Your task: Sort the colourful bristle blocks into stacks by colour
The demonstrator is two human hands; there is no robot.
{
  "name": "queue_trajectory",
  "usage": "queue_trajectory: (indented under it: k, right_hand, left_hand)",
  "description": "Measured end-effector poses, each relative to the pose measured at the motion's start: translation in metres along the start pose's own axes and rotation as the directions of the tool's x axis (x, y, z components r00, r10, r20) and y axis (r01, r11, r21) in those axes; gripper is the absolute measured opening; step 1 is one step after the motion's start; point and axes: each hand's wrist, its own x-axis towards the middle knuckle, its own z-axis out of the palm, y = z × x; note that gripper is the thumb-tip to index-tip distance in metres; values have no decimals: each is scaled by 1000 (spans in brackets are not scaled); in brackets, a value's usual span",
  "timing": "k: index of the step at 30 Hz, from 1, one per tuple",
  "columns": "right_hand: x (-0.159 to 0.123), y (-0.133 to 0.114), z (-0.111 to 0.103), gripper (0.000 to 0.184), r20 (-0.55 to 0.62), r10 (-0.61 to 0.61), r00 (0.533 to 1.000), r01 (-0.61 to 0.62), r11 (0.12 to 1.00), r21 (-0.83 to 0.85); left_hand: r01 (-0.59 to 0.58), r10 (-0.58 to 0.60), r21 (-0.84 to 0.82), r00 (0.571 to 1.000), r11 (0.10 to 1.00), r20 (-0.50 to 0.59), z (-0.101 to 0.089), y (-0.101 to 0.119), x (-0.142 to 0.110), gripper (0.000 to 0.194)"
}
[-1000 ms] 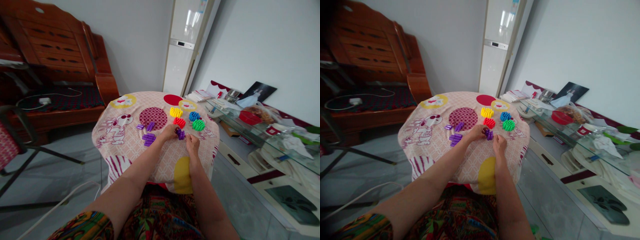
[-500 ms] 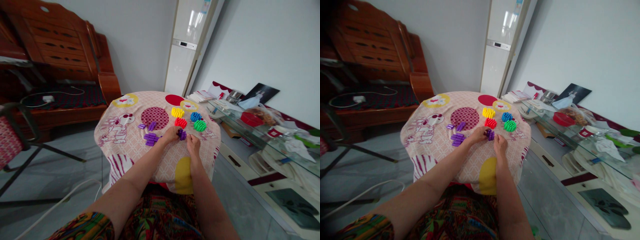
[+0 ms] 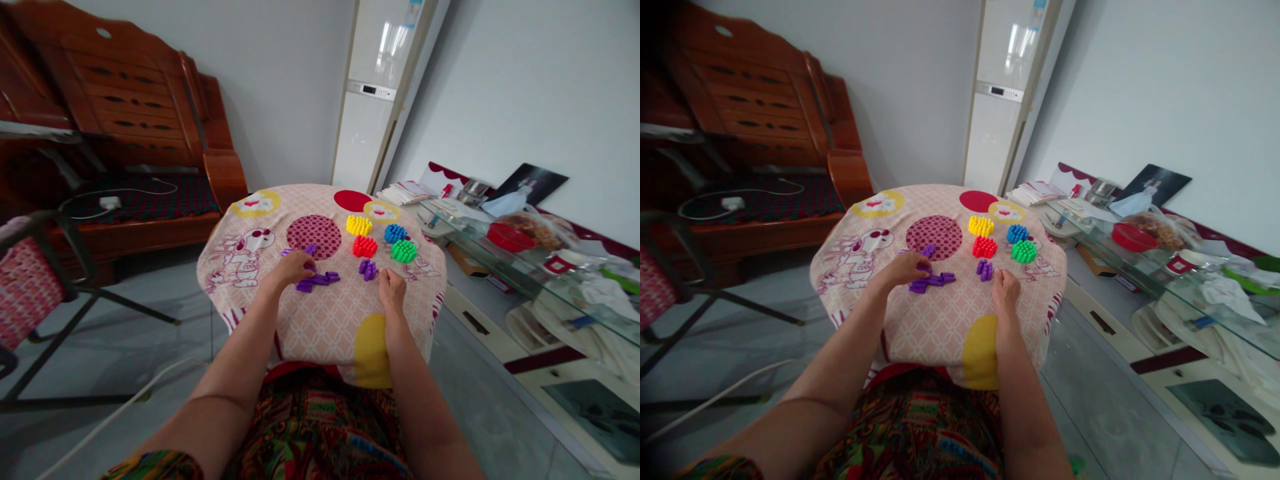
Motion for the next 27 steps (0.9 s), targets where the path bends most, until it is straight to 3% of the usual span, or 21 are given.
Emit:
queue_trajectory:
  k: [3, 7, 9, 11, 13, 16, 27]
  right_hand:
    - [0, 0, 0, 40, -8, 0, 1000, 0, 1000, 2]
    - [0, -1, 1, 39, -17, -7, 1000, 7, 1000, 15]
    - [0, -1, 1, 39, -15, -2, 1000, 3, 1000, 13]
    - [0, -2, 0, 39, -16, -3, 1000, 3, 1000, 5]
    - [0, -2, 0, 40, -18, -4, 1000, 4, 1000, -7]
    - [0, -2, 0, 39, -18, 2, 1000, -3, 1000, -11]
    - [1, -1, 0, 38, -10, -4, 1000, 4, 1000, -16]
  left_hand:
    - [56, -59, -31, 993, 998, -104, 2, -13, -4, 25]
    - [136, -151, -74, 946, 988, -287, -4, -19, -9, 35]
    - [151, -167, -75, 931, 986, -323, -10, -20, -14, 37]
    - [114, -127, -67, 958, 991, -259, -14, -21, -19, 34]
    - [55, -62, -55, 991, 997, -122, -16, -20, -24, 33]
    - [31, -31, 16, 1000, 999, 6, -13, -20, -28, 33]
    - [83, -91, -50, 981, 995, -173, -30, -45, -37, 35]
